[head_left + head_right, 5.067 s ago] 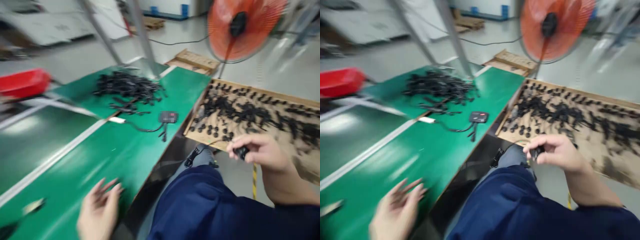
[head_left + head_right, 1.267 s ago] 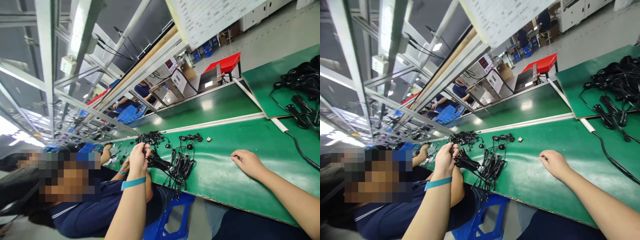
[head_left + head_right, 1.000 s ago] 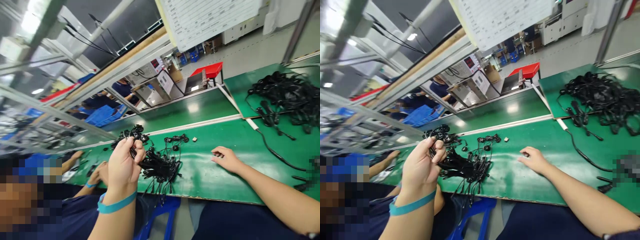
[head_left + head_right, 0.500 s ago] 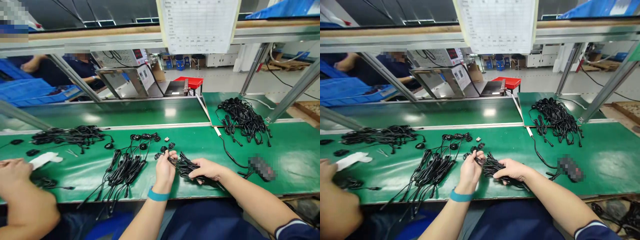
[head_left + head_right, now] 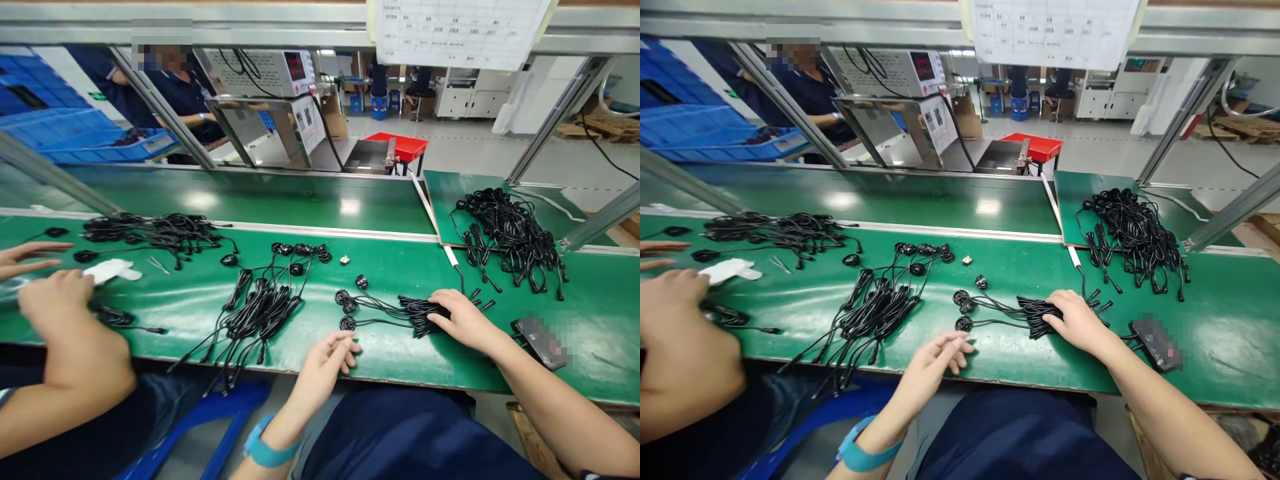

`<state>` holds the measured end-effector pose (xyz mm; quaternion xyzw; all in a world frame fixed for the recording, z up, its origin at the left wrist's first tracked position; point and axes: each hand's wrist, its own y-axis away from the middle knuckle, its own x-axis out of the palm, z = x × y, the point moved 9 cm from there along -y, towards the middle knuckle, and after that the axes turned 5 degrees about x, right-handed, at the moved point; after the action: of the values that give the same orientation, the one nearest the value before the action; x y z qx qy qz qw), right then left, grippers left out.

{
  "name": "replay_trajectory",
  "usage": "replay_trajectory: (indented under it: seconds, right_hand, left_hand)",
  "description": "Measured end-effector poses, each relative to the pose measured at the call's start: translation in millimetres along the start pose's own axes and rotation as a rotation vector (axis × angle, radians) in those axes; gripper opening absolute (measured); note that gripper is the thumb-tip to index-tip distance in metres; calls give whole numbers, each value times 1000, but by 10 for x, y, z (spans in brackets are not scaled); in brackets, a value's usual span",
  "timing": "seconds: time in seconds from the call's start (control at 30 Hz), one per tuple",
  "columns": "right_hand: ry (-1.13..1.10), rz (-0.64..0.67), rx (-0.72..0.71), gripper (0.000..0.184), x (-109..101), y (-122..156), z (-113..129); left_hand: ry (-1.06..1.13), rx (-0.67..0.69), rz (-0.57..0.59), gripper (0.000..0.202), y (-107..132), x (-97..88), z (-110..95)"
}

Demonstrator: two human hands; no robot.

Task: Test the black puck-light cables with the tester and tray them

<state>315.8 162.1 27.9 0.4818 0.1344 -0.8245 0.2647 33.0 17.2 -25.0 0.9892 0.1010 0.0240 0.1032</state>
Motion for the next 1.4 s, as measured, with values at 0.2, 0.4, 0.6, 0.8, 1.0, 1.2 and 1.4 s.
replay_trajectory:
  seconds: [0.2,0.4,0.6,0.8,1.0,1.2,1.4]
  right_hand:
    - [-69,46,10,18,102,-118,-22]
    - [-155,13,-16,7,-101,-335,192]
    - [-235,-84,21,17,-73,-388,220]
    - [-83,27,-14,13,199,-299,169]
    - [-115,96,-139,10,150,-191,377]
    - [-121,122,-94,23,160,-149,387]
    - [-101,155,-122,14,152,-74,453]
  left_hand:
    - [-571,513,-220,42,-570,-577,-484]
    - [-729,573,40,38,-979,-380,-439]
    - [-829,613,37,32,-946,-289,-450]
    - [-870,662,-71,33,-698,-237,-531]
    - [-899,565,88,39,-783,-156,-482]
    - [-975,603,159,28,-758,-83,-534]
    - [-916,693,120,30,-538,-35,-714]
